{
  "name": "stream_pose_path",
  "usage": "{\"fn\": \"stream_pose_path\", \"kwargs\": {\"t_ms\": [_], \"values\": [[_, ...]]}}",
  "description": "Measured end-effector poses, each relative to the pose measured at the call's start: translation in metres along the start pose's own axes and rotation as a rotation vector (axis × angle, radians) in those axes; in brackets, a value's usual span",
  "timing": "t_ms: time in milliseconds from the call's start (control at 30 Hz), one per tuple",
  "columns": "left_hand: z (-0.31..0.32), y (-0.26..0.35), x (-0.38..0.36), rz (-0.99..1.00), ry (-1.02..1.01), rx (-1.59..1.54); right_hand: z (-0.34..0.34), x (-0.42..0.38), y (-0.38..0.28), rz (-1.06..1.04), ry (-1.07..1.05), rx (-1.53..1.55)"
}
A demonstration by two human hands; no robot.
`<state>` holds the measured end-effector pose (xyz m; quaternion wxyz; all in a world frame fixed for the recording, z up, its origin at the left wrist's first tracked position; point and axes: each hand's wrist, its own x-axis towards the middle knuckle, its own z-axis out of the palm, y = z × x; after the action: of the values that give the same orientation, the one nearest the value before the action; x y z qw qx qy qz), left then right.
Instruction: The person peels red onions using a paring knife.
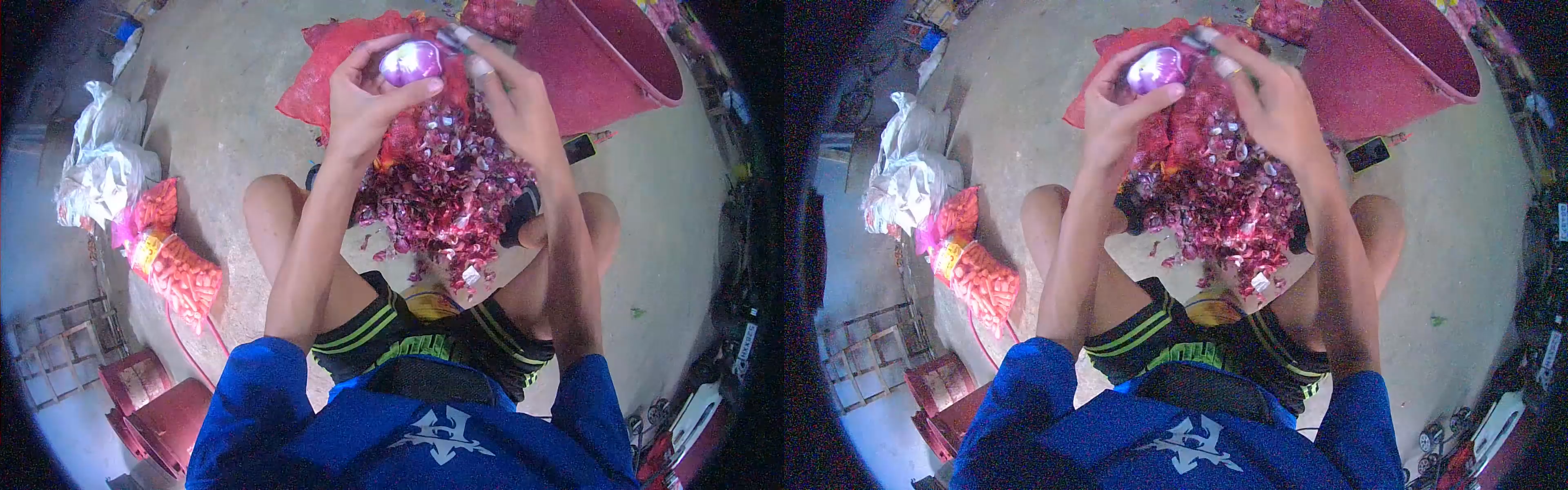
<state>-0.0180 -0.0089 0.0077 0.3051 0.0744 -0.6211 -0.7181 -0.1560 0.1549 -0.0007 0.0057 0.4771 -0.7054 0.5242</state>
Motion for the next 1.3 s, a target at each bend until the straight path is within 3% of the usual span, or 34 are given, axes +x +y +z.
{"fn": "stream_pose_path", "kwargs": {"t_ms": [67, 167, 233, 367, 467, 667, 800, 900, 967, 1100, 1200, 1300], "values": [[-0.002, 0.001, 0.0, -0.052, -0.037, -0.234, -0.003, 0.003, 0.016, 0.057, 0.04, 0.011], [-0.001, 0.004, -0.001, -0.044, -0.036, -0.273, -0.009, 0.005, 0.02, -0.101, 0.096, -0.031], [-0.003, 0.001, -0.001, -0.045, -0.01, -0.282, -0.017, -0.003, -0.005, 0.272, -0.149, 0.172], [-0.005, -0.006, 0.001, -0.058, 0.061, -0.307, -0.01, -0.008, -0.032, 0.277, -0.26, 0.285], [-0.002, -0.004, 0.0, -0.065, 0.062, -0.282, -0.002, -0.011, -0.03, 0.016, -0.221, 0.268], [0.004, -0.01, 0.0, -0.027, 0.062, -0.281, -0.011, -0.006, -0.042, 0.069, -0.264, 0.15], [0.001, -0.009, 0.002, -0.056, 0.034, -0.256, -0.002, -0.003, -0.028, -0.176, -0.078, 0.113], [0.001, -0.015, 0.003, -0.037, 0.005, -0.391, -0.002, -0.003, -0.03, -0.104, -0.048, 0.202], [-0.002, -0.011, 0.0, -0.114, -0.088, -0.509, -0.001, -0.001, -0.021, 0.046, 0.084, 0.293], [0.008, -0.008, -0.004, -0.17, -0.125, -0.585, -0.004, 0.0, -0.024, 0.182, 0.065, 0.437], [0.008, -0.015, 0.0, -0.214, -0.144, -0.609, -0.001, -0.001, -0.024, 0.07, 0.062, 0.382], [0.011, -0.018, -0.003, -0.161, -0.104, -0.475, 0.0, 0.001, -0.019, 0.101, 0.073, 0.351]]}}
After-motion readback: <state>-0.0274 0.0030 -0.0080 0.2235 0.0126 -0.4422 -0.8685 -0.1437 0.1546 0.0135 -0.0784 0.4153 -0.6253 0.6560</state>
